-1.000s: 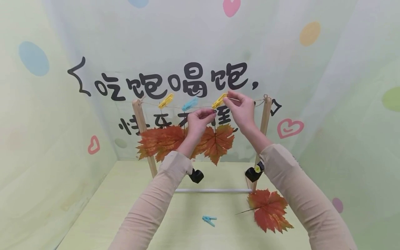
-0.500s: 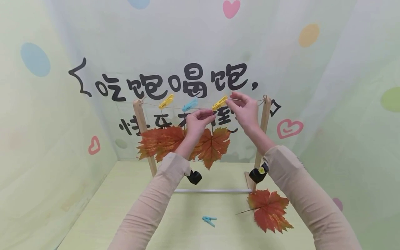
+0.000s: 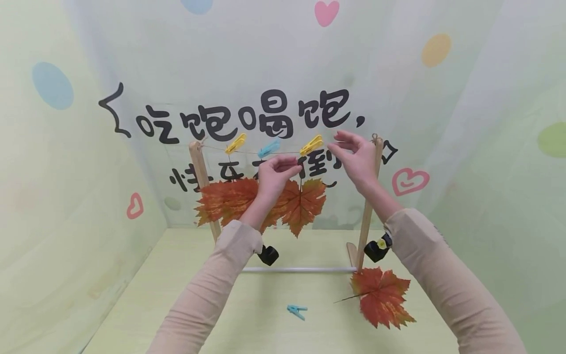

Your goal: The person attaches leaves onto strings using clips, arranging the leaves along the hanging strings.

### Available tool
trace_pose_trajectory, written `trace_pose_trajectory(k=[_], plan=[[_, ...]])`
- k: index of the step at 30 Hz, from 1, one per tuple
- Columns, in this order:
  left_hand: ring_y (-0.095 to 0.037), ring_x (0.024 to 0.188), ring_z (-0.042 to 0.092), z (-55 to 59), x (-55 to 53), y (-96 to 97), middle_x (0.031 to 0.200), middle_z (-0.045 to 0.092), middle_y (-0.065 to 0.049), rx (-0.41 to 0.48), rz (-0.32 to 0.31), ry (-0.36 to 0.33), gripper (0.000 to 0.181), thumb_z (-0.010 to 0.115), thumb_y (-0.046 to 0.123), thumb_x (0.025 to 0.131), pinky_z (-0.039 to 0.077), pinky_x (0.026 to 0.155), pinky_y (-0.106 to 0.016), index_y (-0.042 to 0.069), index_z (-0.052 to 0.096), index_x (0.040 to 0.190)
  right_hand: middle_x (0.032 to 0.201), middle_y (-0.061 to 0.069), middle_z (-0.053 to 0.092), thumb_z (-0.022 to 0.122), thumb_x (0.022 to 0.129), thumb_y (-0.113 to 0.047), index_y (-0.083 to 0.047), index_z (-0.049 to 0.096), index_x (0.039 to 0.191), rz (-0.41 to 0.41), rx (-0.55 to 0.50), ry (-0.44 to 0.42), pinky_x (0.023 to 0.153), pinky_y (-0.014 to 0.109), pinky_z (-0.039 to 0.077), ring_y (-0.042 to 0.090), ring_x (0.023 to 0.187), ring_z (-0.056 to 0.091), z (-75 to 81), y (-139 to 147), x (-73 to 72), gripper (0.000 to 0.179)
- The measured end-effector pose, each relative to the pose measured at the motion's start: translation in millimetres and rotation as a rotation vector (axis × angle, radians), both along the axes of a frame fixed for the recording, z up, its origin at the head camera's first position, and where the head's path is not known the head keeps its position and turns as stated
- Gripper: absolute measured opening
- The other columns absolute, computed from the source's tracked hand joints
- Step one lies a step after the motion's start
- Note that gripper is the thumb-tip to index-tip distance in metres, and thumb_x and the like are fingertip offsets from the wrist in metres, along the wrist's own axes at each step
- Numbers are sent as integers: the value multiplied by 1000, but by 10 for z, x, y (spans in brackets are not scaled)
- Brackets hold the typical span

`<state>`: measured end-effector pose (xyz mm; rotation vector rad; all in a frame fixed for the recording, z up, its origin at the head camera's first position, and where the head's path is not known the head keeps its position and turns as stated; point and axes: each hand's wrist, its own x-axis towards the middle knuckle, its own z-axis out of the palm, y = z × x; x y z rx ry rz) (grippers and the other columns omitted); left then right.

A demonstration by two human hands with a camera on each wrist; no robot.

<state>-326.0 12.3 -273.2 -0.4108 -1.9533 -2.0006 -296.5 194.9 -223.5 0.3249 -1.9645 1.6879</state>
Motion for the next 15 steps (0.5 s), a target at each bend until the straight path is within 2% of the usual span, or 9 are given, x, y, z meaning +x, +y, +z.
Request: trace_pose_trajectory(k=[5, 11, 15], plan=[[-15, 83, 64, -50, 38, -15, 92, 68, -8, -9, -22, -12, 26, 73, 9, 75, 51, 76, -24, 0, 67, 99, 90, -15, 62, 67, 81, -9, 6, 55, 117, 24, 32, 23, 74, 10, 46, -1, 84, 60, -40, 56, 45, 41], [-14, 85, 63, -94, 123, -11, 95, 67, -7, -49, -71, -28, 24, 72, 13, 77, 51, 78, -23, 6, 67, 99, 91, -13, 64, 68, 81, -9, 1, 59, 114, 53, 22, 22, 74, 10, 47, 0, 83, 61, -112, 152, 88, 36], [-14, 85, 63, -134, 161, 22, 96, 67, -8, -58, -109, -12, 25, 71, 11, 78, 51, 78, -23, 3, 66, 101, 91, -10, 65, 67, 81, -7, 4, 59, 113, 71, 30, 16, 74, 10, 47, 1, 83, 60, -182, 225, 109, 35]])
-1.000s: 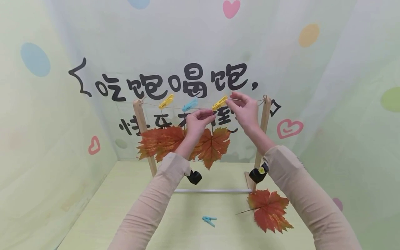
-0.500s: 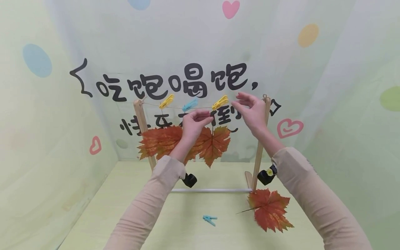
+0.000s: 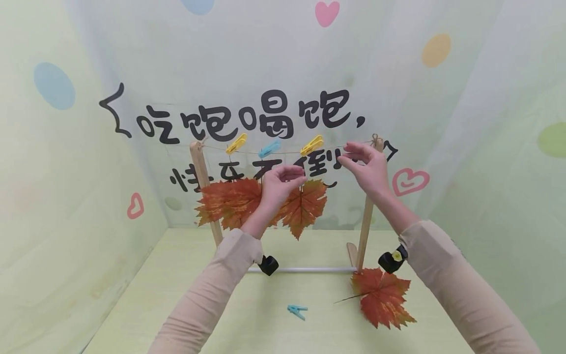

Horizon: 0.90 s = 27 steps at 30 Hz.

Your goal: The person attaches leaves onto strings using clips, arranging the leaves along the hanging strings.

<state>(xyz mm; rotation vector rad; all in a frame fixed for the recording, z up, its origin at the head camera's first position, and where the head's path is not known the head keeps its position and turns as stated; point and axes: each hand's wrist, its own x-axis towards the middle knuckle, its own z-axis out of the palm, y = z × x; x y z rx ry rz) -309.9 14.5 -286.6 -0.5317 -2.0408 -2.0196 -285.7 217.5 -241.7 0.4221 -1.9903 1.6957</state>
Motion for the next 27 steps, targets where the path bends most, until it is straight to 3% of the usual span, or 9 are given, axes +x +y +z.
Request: trace_pose_trajectory(k=[6, 11, 14, 22, 27], plan=[[-21, 86, 63, -22, 112, 65, 98, 65, -19, 1, -72, 21, 28, 71, 5, 77, 50, 77, -22, -5, 64, 102, 92, -16, 64, 67, 82, -10, 1, 57, 117, 2, 76, -27, 76, 10, 45, -1, 86, 59, -114, 103, 65, 37], [-23, 84, 63, 2, 266, 101, 98, 65, -22, -38, -77, 13, 26, 69, 0, 77, 50, 74, -20, -8, 63, 101, 94, -18, 62, 65, 84, -12, 1, 55, 119, 4, 120, -47, 78, 9, 44, -2, 89, 58, -230, 176, 126, 40], [-22, 83, 63, -48, 294, 122, 97, 65, -21, -41, -83, -12, 26, 69, -2, 76, 51, 73, -20, -8, 63, 100, 94, -19, 61, 64, 84, -12, 4, 52, 121, 16, 129, -68, 78, 9, 44, -1, 90, 58, -320, 210, 153, 42], [-15, 79, 63, -395, 136, 218, 95, 67, -14, -21, -122, -60, 25, 71, 5, 76, 51, 70, -21, -2, 65, 99, 93, -22, 60, 64, 85, -13, 8, 52, 120, 5, 168, -85, 76, 9, 45, -4, 88, 57, -605, 296, 204, 43], [-11, 76, 63, -550, 120, 266, 91, 68, -8, -38, -102, -77, 24, 73, 5, 74, 49, 61, -19, 1, 67, 96, 93, -23, 60, 64, 85, -12, 9, 52, 118, 4, 186, -95, 76, 8, 45, -5, 87, 57, -775, 355, 239, 42]])
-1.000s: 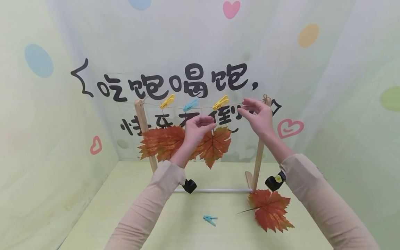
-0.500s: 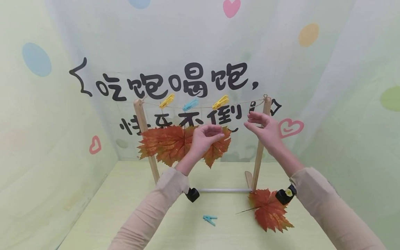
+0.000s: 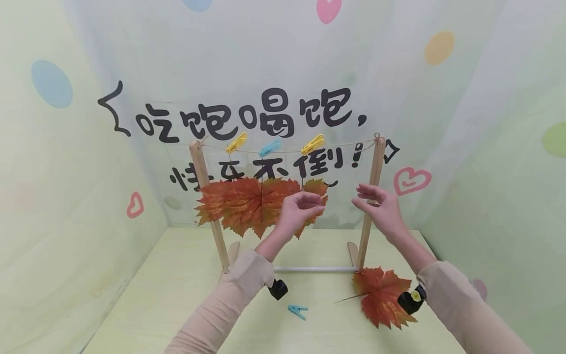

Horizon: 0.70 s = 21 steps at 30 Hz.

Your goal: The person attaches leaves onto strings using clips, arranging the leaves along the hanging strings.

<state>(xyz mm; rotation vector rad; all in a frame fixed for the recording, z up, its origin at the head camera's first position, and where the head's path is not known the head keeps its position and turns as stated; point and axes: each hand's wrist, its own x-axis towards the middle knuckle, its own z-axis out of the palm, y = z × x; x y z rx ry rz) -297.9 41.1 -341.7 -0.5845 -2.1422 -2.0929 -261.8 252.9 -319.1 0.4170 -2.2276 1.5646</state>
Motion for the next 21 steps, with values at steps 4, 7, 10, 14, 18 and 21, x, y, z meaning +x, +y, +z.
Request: trace_pose_trajectory(k=[4, 7, 10, 14, 18, 21], plan=[[-10, 75, 63, -107, 18, 37, 89, 69, -6, -21, 20, -3, 23, 75, 6, 73, 50, 63, -19, 2, 68, 94, 95, -23, 58, 63, 86, -14, 10, 50, 121, 4, 37, -31, 77, 8, 44, -6, 89, 55, -141, 49, 47, 44], [-12, 76, 64, -201, 27, 71, 90, 69, -10, -21, 14, -17, 22, 74, 5, 73, 51, 67, -21, 1, 68, 94, 95, -24, 57, 62, 86, -14, 10, 50, 121, 5, 50, -44, 76, 8, 44, -6, 88, 55, -254, 91, 80, 44], [-12, 76, 65, -308, 38, 100, 90, 68, -11, -24, 5, -41, 23, 74, 4, 73, 52, 68, -21, 1, 68, 94, 95, -23, 58, 62, 87, -13, 11, 50, 120, 5, 47, -48, 75, 8, 45, -7, 88, 55, -376, 139, 111, 42], [-11, 76, 65, -475, 65, 116, 91, 68, -12, -49, -10, -76, 25, 75, 4, 72, 52, 68, -20, 1, 68, 95, 101, -13, 61, 61, 87, -11, 12, 49, 120, 15, 36, -63, 75, 9, 45, -6, 90, 55, -554, 189, 163, 42], [-12, 77, 66, -660, 111, 108, 92, 68, -12, -84, -45, -99, 26, 75, 5, 72, 52, 68, -21, 0, 67, 97, 106, 1, 62, 62, 86, -11, 11, 50, 121, -4, 58, -96, 75, 8, 45, -6, 90, 55, -734, 225, 223, 42], [-12, 77, 66, -804, 148, 91, 90, 69, -8, -127, -53, -109, 25, 75, 6, 72, 52, 67, -22, 2, 67, 96, 111, 17, 60, 62, 86, -12, 10, 50, 121, -29, 96, -139, 74, 8, 44, -8, 90, 53, -884, 242, 267, 43]])
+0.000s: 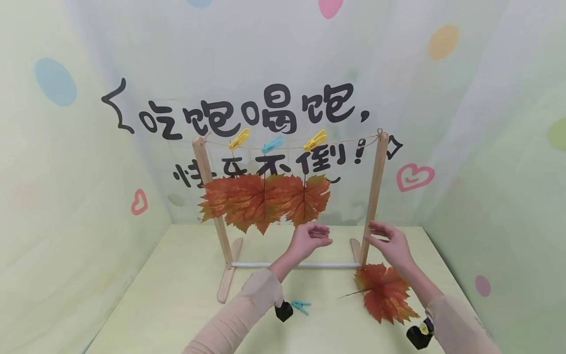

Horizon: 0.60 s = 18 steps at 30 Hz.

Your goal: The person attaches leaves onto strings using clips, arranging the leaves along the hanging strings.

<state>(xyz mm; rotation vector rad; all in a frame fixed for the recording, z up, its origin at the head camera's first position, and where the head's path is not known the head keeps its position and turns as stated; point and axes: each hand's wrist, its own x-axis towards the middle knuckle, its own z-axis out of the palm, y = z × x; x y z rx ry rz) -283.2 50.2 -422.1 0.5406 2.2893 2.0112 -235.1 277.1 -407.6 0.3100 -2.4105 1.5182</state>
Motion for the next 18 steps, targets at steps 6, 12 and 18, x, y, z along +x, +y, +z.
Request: trace_pose_trajectory(k=[6, 12, 18], plan=[[-12, 78, 66, -233, 46, 7, 93, 68, -10, -63, -19, -17, 26, 76, 6, 72, 52, 66, -21, 2, 67, 96, 117, 30, 53, 62, 86, -17, 9, 49, 122, 4, 26, -74, 75, 8, 44, -11, 90, 51, -250, 40, 63, 46], [-13, 79, 65, -426, 77, 45, 91, 67, -8, -111, -36, -27, 29, 76, 7, 71, 52, 66, -20, 1, 66, 97, 116, 28, 54, 64, 85, -16, 10, 49, 121, -4, 26, -96, 74, 11, 45, -10, 90, 52, -408, 67, 120, 47], [-18, 83, 64, -671, 141, 83, 91, 66, -7, -119, -60, -83, 30, 75, 2, 71, 51, 68, -20, -1, 64, 99, 118, 25, 55, 63, 86, -21, 7, 49, 123, -40, 37, -172, 75, 11, 45, -9, 90, 52, -544, 96, 203, 49]])
